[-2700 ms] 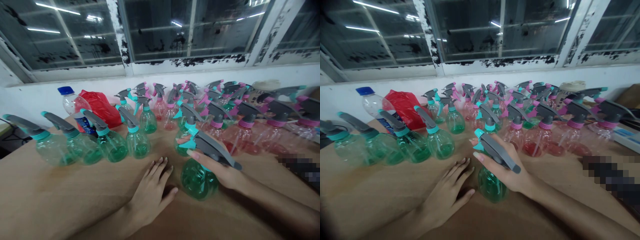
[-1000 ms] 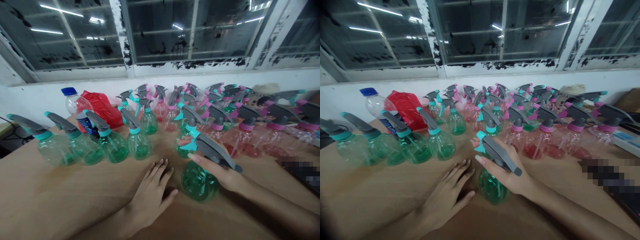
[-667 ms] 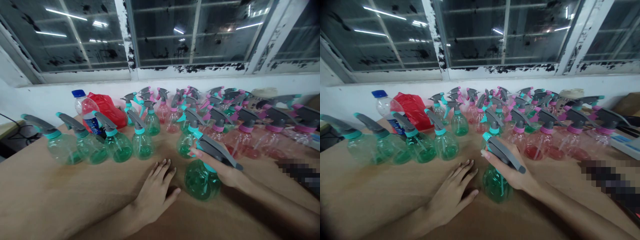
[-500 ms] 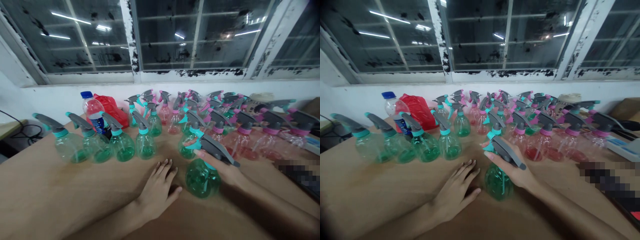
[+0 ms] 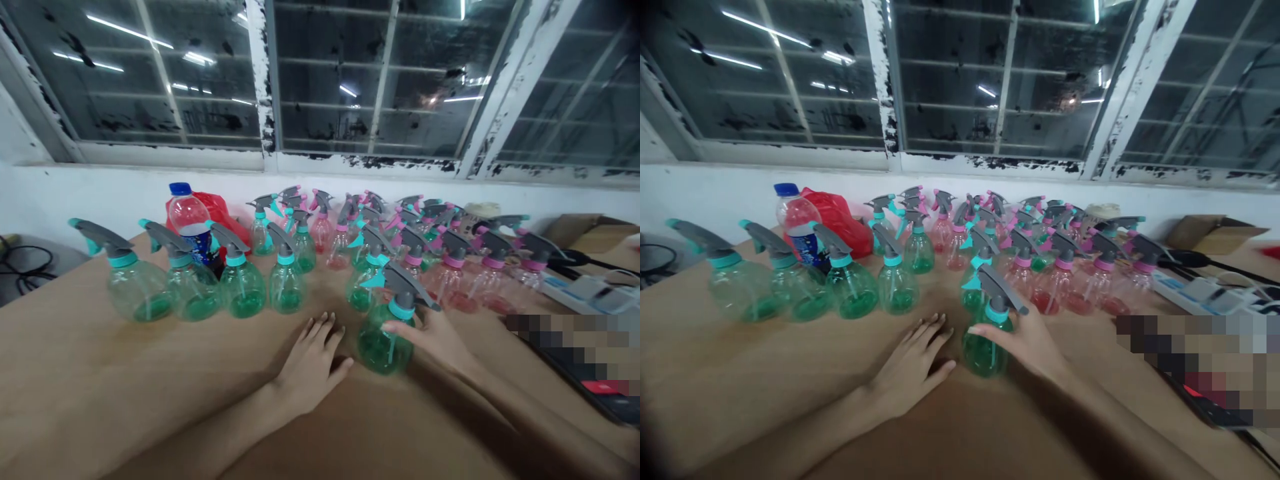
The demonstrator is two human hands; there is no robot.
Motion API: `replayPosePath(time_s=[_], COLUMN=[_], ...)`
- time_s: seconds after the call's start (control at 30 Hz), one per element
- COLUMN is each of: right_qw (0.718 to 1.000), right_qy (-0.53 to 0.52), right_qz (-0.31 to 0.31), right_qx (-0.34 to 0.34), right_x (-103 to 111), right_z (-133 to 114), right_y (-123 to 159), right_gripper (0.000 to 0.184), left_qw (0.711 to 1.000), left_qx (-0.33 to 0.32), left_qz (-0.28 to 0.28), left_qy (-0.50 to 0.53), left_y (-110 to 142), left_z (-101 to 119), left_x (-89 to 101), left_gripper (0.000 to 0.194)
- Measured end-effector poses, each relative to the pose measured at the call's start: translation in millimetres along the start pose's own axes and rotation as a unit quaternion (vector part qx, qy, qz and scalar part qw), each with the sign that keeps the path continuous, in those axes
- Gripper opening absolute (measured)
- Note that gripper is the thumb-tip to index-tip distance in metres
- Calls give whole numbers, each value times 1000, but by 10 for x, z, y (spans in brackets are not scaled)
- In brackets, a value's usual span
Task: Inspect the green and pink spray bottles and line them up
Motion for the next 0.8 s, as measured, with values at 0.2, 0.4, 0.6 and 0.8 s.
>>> replayPosePath(time_s=[0.2,0.4,0.6,0.8], right_qw=[997,995,991,978], right_qy=[55,72,109,186], right_qz=[50,64,69,62], right_qx=[-1,-1,34,75], right_x=[53,-47,-238,-522], right_z=[70,43,-72,-194], right_y=[330,331,166,-40], right_gripper=[56,52,46,47], left_qw=[1000,996,989,986], left_qx=[-1,52,96,114], left_qz=[26,58,44,39], left_qy=[-11,-52,-107,-112], left_y=[12,36,136,196], left_z=[8,42,254,366], left_x=[-15,-24,-41,-133], left_gripper=[44,39,32,33])
Point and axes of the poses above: each hand's wrist, its own y-axis away from the middle knuckle, its own x-axis out of the back of the hand, z = x × y, the point moved 1 cm from there along -y, towards the middle knuckle, and after that the axes turned 4 degrees about z, right-handed, at the moved point
